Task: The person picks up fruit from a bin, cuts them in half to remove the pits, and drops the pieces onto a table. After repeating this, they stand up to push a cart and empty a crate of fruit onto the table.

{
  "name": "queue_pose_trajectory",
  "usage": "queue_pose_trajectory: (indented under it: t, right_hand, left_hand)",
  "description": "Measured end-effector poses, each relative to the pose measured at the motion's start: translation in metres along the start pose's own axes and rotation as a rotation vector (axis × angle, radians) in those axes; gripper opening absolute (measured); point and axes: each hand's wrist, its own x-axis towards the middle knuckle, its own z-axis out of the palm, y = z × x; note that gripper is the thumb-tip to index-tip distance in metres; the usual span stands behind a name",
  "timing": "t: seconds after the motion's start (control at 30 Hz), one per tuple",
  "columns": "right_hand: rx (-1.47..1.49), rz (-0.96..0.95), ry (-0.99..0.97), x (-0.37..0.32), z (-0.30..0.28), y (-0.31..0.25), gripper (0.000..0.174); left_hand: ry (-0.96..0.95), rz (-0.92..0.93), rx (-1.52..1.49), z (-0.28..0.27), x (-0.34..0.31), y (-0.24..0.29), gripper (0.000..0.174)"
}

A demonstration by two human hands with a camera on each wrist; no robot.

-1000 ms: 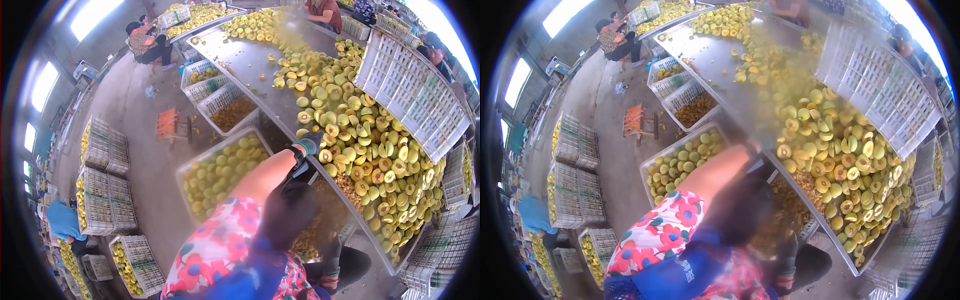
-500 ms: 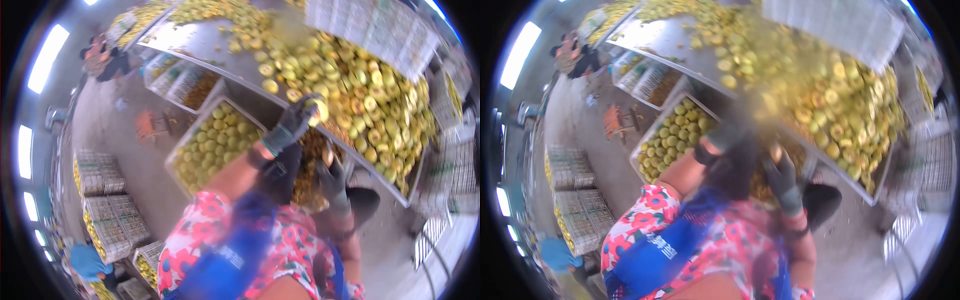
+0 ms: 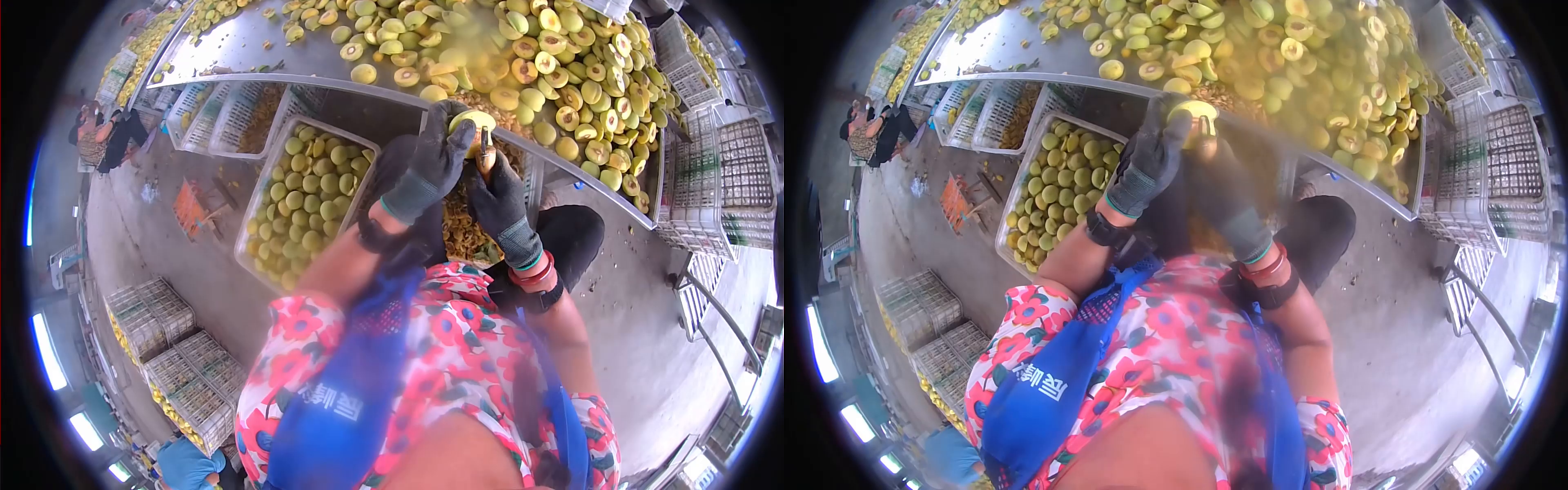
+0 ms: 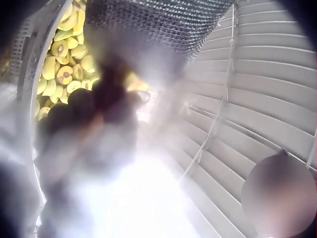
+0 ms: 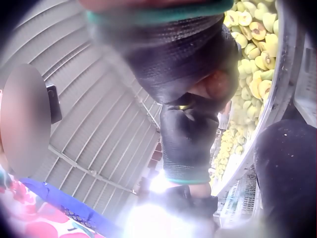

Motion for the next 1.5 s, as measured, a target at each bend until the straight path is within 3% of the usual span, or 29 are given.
queue_pose_trajectory:
  t: [0.2,0.33,0.4,0.47,0.5,0.53,0.73,0.8,0.83,0.87,0.93,0.97,1.1,1.17,1.23,1.3,1.37,1.43,1.5]
  right_hand:
    - [-0.2,-0.061,-0.061,-0.01,-0.001,-0.001,0.013]
    - [-0.061,0.081,-0.075,-0.012,0.008,-0.018,0.014]
    - [-0.038,0.103,-0.082,-0.012,0.011,-0.022,0.014]
    - [0.01,0.129,-0.118,-0.012,0.009,-0.025,0.015]
    - [0.014,0.129,-0.141,-0.012,0.007,-0.024,0.015]
    - [-0.019,0.102,-0.172,-0.011,0.0,-0.019,0.016]
    - [-0.308,-0.169,0.03,-0.006,0.009,0.0,0.019]
    - [-0.254,-0.156,0.046,-0.008,0.008,-0.004,0.019]
    - [-0.227,-0.149,0.054,-0.01,0.008,-0.006,0.019]
    - [0.121,-0.061,0.028,-0.014,0.016,-0.014,0.021]
    - [0.12,-0.128,-0.09,-0.008,0.013,-0.006,0.026]
    - [-0.216,-0.307,-0.132,0.0,0.0,0.01,0.029]
    - [-0.066,0.125,-0.102,-0.001,-0.012,0.007,0.018]
    - [0.125,0.28,-0.172,-0.006,-0.028,0.007,0.02]
    - [0.066,0.224,-0.296,-0.01,-0.033,0.001,0.023]
    - [-0.355,-0.017,-0.427,-0.016,-0.026,-0.021,0.027]
    - [-0.533,-0.091,-0.438,-0.019,-0.033,-0.018,0.029]
    - [-0.472,-0.032,-0.384,-0.023,-0.038,-0.013,0.031]
    - [-0.166,0.162,-0.266,-0.027,-0.042,-0.007,0.03]
  left_hand:
    - [0.035,-0.02,0.007,0.007,-0.006,-0.006,0.023]
    - [0.051,-0.003,-0.011,0.008,-0.007,-0.015,0.024]
    - [0.094,0.197,0.154,0.01,-0.009,-0.028,0.024]
    - [0.094,0.208,0.172,0.01,-0.009,-0.027,0.025]
    - [0.074,0.118,0.107,0.009,-0.009,-0.024,0.025]
    - [0.054,0.028,0.042,0.008,-0.008,-0.021,0.025]
    - [0.097,0.078,-0.108,0.016,-0.007,-0.013,0.026]
    - [0.02,0.418,0.803,0.011,-0.019,-0.036,0.026]
    - [-0.001,0.477,0.852,0.008,-0.018,-0.041,0.027]
    - [-0.044,0.354,0.587,0.007,-0.015,-0.036,0.028]
    - [-0.07,0.097,0.022,0.008,-0.007,-0.027,0.03]
    - [-0.066,0.052,-0.082,0.008,-0.005,-0.025,0.031]
    - [-0.03,0.134,0.165,-0.003,-0.007,-0.005,0.031]
    - [-0.033,0.09,-0.072,0.005,-0.008,-0.028,0.03]
    - [-0.053,0.131,-0.022,0.002,-0.008,-0.028,0.03]
    - [-0.1,0.094,0.002,-0.002,-0.01,-0.018,0.031]
    - [-0.139,0.096,-0.096,0.002,-0.01,-0.029,0.032]
    - [-0.199,0.061,-0.14,0.006,-0.009,-0.033,0.032]
    - [-0.145,0.099,-0.292,0.012,-0.013,-0.029,0.03]
